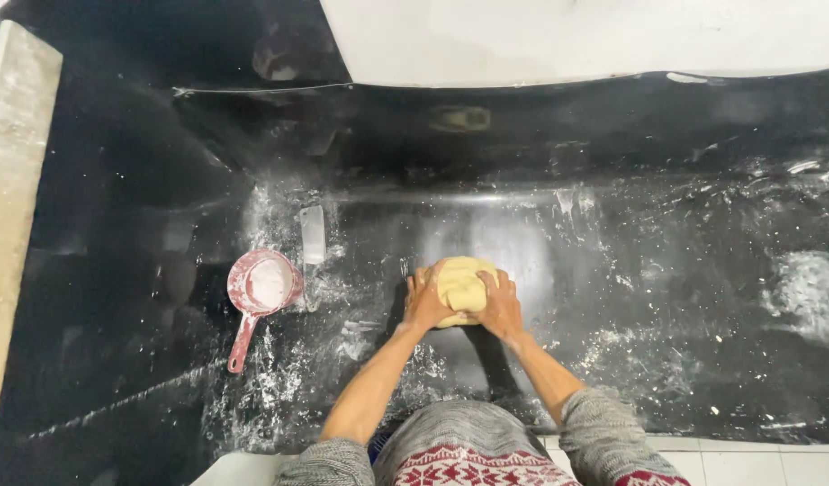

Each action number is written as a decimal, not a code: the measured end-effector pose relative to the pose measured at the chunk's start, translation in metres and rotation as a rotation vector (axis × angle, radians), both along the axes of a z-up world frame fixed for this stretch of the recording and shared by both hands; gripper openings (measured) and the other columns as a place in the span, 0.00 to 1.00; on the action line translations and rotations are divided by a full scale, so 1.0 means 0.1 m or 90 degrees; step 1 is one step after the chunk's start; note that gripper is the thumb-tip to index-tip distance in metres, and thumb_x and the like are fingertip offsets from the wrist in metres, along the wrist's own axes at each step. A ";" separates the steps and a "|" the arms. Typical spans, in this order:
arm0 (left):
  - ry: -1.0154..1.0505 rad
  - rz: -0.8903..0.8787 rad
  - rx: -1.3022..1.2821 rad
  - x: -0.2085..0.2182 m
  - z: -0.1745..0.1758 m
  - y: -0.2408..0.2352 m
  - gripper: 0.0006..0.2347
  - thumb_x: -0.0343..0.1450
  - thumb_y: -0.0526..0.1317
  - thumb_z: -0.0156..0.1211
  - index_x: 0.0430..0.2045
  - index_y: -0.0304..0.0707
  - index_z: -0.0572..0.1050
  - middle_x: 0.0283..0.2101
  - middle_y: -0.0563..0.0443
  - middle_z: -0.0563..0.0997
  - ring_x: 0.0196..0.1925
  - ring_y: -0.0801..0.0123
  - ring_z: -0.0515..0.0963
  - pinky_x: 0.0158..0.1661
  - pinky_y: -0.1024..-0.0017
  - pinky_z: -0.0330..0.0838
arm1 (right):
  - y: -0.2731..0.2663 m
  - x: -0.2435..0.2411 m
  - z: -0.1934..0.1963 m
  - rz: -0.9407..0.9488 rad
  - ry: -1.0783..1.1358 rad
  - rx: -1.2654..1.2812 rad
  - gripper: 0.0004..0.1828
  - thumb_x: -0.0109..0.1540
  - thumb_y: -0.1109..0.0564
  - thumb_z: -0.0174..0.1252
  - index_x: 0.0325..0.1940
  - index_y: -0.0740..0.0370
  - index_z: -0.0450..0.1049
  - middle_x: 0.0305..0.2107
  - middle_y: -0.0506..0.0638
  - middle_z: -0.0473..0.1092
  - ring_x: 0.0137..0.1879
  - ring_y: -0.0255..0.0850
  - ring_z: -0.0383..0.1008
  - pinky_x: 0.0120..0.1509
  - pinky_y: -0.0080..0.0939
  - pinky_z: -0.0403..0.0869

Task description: Kneading a ball of dough on a floured surface

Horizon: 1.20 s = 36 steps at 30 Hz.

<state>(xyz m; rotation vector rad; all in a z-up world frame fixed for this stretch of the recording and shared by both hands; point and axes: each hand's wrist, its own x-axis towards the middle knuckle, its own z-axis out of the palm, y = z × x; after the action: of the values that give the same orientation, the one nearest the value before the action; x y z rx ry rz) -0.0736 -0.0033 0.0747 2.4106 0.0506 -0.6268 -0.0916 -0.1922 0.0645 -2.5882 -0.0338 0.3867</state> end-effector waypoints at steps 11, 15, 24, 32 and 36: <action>-0.156 -0.050 0.013 -0.22 0.74 0.00 0.37 0.54 0.50 0.74 0.63 0.56 0.69 0.56 0.50 0.69 0.61 0.54 0.67 0.55 0.56 0.70 | -0.11 -0.11 -0.18 -0.090 0.003 0.400 0.56 0.37 0.58 0.80 0.68 0.51 0.64 0.60 0.59 0.62 0.64 0.61 0.66 0.63 0.59 0.74; -0.370 -0.113 -0.087 -0.20 0.86 -0.14 0.33 0.62 0.54 0.65 0.64 0.48 0.66 0.46 0.44 0.78 0.55 0.50 0.76 0.52 0.55 0.74 | -0.12 -0.12 -0.14 -0.180 0.096 0.611 0.45 0.43 0.68 0.75 0.63 0.57 0.69 0.52 0.52 0.64 0.65 0.50 0.60 0.66 0.60 0.73; -0.500 0.270 -0.010 -0.16 -0.04 -0.85 0.14 0.63 0.47 0.64 0.40 0.50 0.82 0.49 0.48 0.77 0.52 0.51 0.75 0.48 0.54 0.69 | 0.20 0.00 0.04 -0.395 0.031 0.451 0.28 0.69 0.45 0.44 0.68 0.62 0.66 0.61 0.72 0.65 0.68 0.66 0.63 0.73 0.62 0.62; -0.507 0.250 -0.100 0.15 -0.48 -0.42 0.17 0.67 0.43 0.54 0.50 0.50 0.79 0.54 0.47 0.80 0.54 0.51 0.80 0.52 0.56 0.72 | 0.54 0.30 -0.51 -0.288 -0.298 0.288 0.20 0.65 0.52 0.54 0.59 0.61 0.74 0.50 0.63 0.73 0.57 0.60 0.73 0.64 0.56 0.70; -0.439 0.280 -0.082 0.44 -0.66 -0.32 0.17 0.67 0.46 0.53 0.50 0.55 0.78 0.53 0.51 0.81 0.52 0.53 0.82 0.51 0.56 0.74 | 0.60 0.64 -0.44 -0.245 -0.245 0.227 0.19 0.66 0.49 0.53 0.55 0.61 0.76 0.46 0.63 0.74 0.53 0.60 0.75 0.60 0.59 0.71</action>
<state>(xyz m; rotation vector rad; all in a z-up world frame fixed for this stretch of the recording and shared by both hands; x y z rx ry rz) -0.0297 -0.0355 0.0086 2.2567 0.2303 0.3938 -0.0272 -0.1323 0.0202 -2.2109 0.2356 -0.2391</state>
